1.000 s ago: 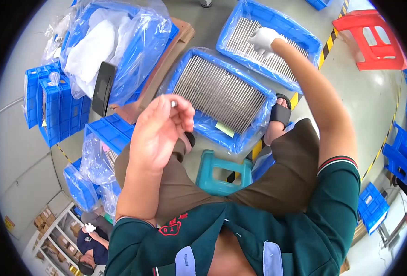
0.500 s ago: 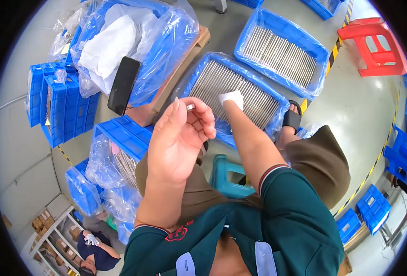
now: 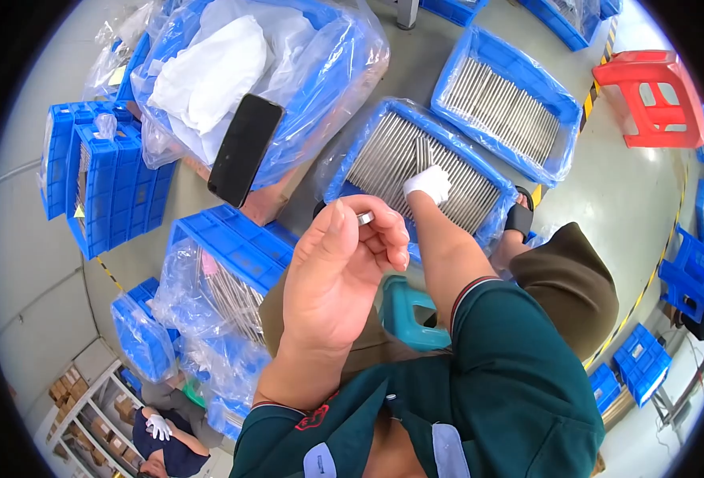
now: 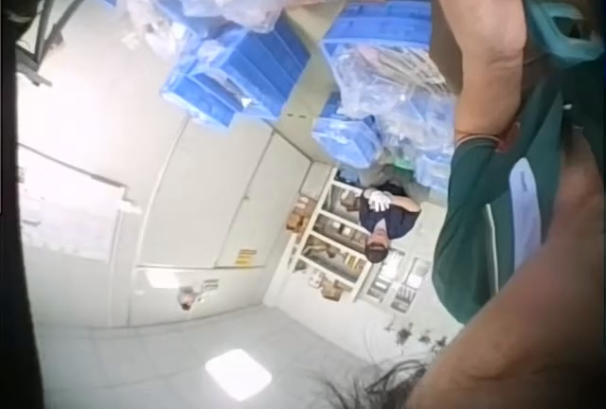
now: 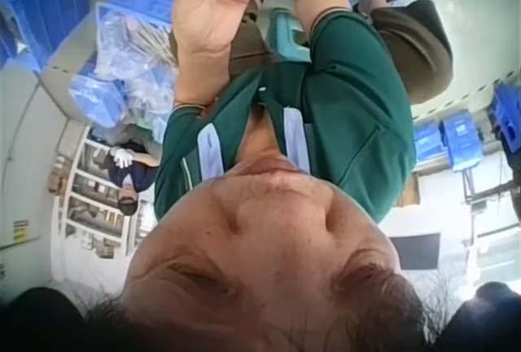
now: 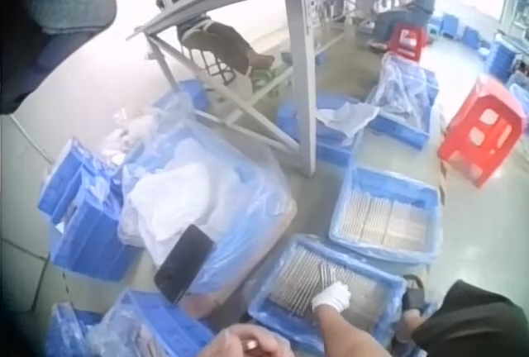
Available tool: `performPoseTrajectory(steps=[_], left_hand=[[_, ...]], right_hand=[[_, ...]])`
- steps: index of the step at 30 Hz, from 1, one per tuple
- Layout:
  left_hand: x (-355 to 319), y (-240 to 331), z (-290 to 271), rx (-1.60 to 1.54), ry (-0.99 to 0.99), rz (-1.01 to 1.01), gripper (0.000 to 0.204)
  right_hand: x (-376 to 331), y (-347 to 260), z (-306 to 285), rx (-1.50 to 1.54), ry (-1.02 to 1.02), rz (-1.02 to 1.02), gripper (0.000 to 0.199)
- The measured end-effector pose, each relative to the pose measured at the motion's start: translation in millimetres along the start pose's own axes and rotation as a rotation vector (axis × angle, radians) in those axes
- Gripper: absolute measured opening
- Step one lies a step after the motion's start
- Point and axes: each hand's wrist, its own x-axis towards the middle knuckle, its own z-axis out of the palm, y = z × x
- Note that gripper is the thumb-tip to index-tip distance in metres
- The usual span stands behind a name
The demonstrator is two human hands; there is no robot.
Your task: The recorder is inspecting thin metal rods, checking them with a small cylindrical gauge and sorting them into different blue bins.
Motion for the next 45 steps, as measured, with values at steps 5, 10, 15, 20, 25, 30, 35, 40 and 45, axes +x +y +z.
performPoseTrajectory(steps=[5,10,15,20,25,30,35,40,45], left_hand=[[-3,-2,4,0.018,-0.012,0.028,0.037],[0,-5,8,0.008,-0.026,0.030,0.036],[8,-12,9,0.046,-0.003,0.033,0.034],[19,-21,4,0.148,0.031,0.025,0.031],[28,-43,-10,0.246,0.152,0.077,0.027],[33,-80,-10,0.196,0.241,-0.041,0.026],[33,-101,21,-0.173,0.012,-0.102,0.029],[29,-99,28,-0.250,-0.115,-0.102,0.027],[43,-72,14,-0.093,-0.009,0.098,0.027]], right_hand=[[30,37,3,-0.131,0.016,-0.285,0.019],[78,55,-8,-0.171,-0.220,-0.399,0.029],[75,94,-18,1.086,-1.031,0.143,0.011],[16,106,-37,1.879,-1.373,0.084,0.014],[-36,79,-145,2.086,-1.197,-0.330,0.016],[-95,73,-250,2.153,-0.965,-0.534,0.019],[-163,80,-228,1.764,-0.559,-0.716,0.017],[-167,90,-250,1.585,-0.693,-0.761,0.016],[-147,108,-271,1.012,-0.302,-0.925,0.019]])
